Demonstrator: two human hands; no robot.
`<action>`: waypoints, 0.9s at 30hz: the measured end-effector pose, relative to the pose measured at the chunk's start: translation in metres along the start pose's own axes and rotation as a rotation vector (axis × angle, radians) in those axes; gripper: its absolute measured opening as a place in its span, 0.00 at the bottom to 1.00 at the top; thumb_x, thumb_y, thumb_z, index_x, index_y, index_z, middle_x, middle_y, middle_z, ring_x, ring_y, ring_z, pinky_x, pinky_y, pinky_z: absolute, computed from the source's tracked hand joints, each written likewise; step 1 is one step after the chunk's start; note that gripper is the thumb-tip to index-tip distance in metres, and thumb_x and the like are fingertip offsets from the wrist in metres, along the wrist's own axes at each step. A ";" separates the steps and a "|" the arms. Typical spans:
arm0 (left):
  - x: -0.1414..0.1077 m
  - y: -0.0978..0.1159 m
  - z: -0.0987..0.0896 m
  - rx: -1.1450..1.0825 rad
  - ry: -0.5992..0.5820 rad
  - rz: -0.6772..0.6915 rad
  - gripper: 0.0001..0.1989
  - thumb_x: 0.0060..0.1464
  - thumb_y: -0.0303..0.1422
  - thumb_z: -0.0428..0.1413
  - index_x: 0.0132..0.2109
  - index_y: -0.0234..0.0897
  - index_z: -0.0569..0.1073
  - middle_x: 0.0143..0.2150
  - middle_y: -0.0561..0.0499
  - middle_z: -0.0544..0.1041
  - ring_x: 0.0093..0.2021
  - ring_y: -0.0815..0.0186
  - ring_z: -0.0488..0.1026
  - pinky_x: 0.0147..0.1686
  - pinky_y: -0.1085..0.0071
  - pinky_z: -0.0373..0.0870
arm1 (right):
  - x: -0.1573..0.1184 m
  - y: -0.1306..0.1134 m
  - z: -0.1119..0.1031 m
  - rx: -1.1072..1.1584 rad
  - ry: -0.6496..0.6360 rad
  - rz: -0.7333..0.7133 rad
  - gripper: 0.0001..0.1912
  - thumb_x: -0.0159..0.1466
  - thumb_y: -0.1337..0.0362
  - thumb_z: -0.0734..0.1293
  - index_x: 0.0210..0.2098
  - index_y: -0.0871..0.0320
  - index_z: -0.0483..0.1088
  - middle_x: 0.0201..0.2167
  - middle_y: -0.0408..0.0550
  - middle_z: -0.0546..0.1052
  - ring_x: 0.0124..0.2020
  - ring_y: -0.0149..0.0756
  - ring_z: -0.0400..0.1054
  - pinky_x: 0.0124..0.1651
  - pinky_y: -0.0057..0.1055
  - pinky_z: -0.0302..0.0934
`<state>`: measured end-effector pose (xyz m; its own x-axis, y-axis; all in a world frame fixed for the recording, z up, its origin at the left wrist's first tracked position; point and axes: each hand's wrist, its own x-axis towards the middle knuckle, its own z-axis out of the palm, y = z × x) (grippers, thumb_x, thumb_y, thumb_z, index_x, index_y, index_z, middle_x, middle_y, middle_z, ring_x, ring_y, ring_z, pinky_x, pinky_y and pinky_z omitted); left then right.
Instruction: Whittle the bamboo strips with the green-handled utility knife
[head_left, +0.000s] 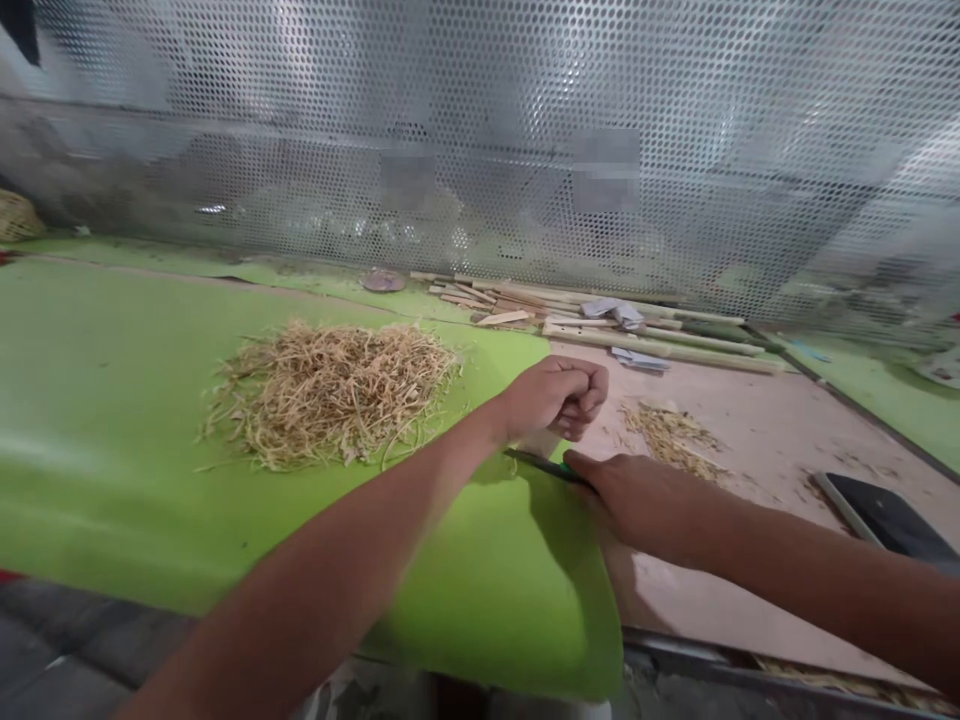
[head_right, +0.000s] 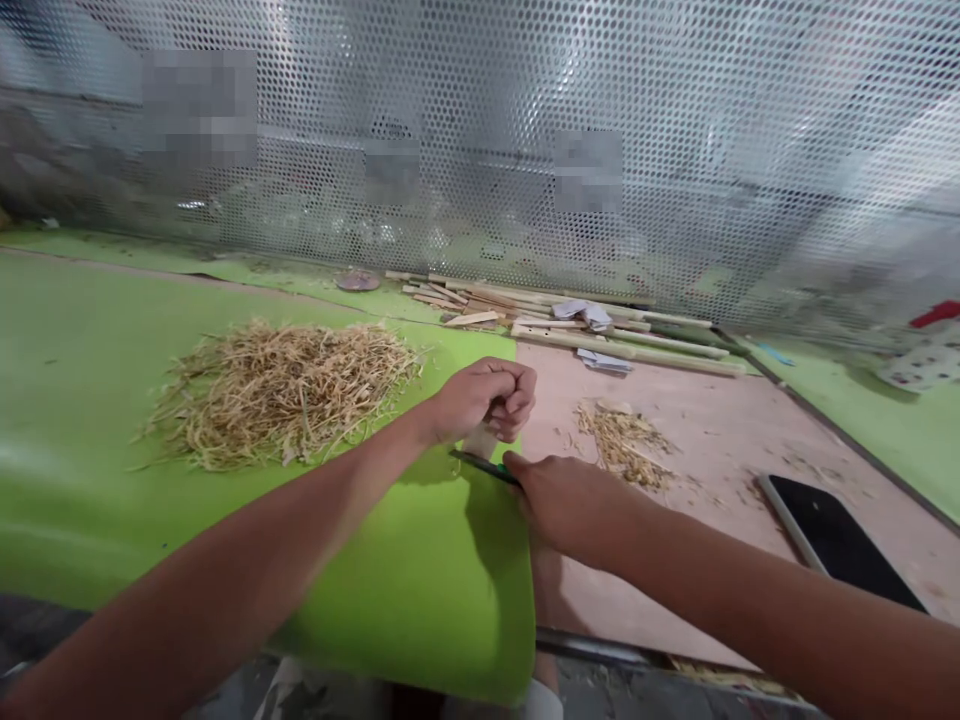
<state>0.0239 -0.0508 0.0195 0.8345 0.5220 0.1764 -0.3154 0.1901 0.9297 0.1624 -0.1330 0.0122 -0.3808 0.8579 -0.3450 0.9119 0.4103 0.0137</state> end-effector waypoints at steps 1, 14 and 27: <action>0.000 0.000 -0.001 0.000 0.011 0.004 0.10 0.44 0.20 0.44 0.20 0.34 0.61 0.13 0.58 0.54 0.15 0.76 0.50 0.18 0.77 0.50 | -0.002 0.000 -0.003 -0.022 0.005 -0.033 0.16 0.68 0.63 0.51 0.47 0.61 0.65 0.28 0.53 0.76 0.27 0.38 0.71 0.23 0.28 0.45; -0.001 0.000 -0.001 0.001 0.058 0.001 0.10 0.44 0.21 0.44 0.19 0.35 0.60 0.13 0.57 0.55 0.14 0.76 0.50 0.16 0.77 0.51 | -0.002 0.007 -0.004 -0.096 0.041 0.068 0.19 0.70 0.61 0.48 0.51 0.61 0.62 0.22 0.51 0.72 0.22 0.40 0.69 0.22 0.28 0.46; 0.004 -0.004 -0.005 0.020 0.071 0.020 0.09 0.45 0.23 0.45 0.20 0.35 0.59 0.14 0.58 0.53 0.14 0.77 0.48 0.16 0.79 0.50 | 0.005 0.009 -0.003 0.085 0.067 0.014 0.19 0.70 0.60 0.47 0.48 0.62 0.63 0.25 0.51 0.74 0.22 0.35 0.66 0.22 0.27 0.47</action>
<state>0.0258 -0.0452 0.0151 0.7940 0.5829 0.1725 -0.3222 0.1629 0.9326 0.1684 -0.1239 0.0139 -0.3743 0.8835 -0.2815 0.9260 0.3724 -0.0626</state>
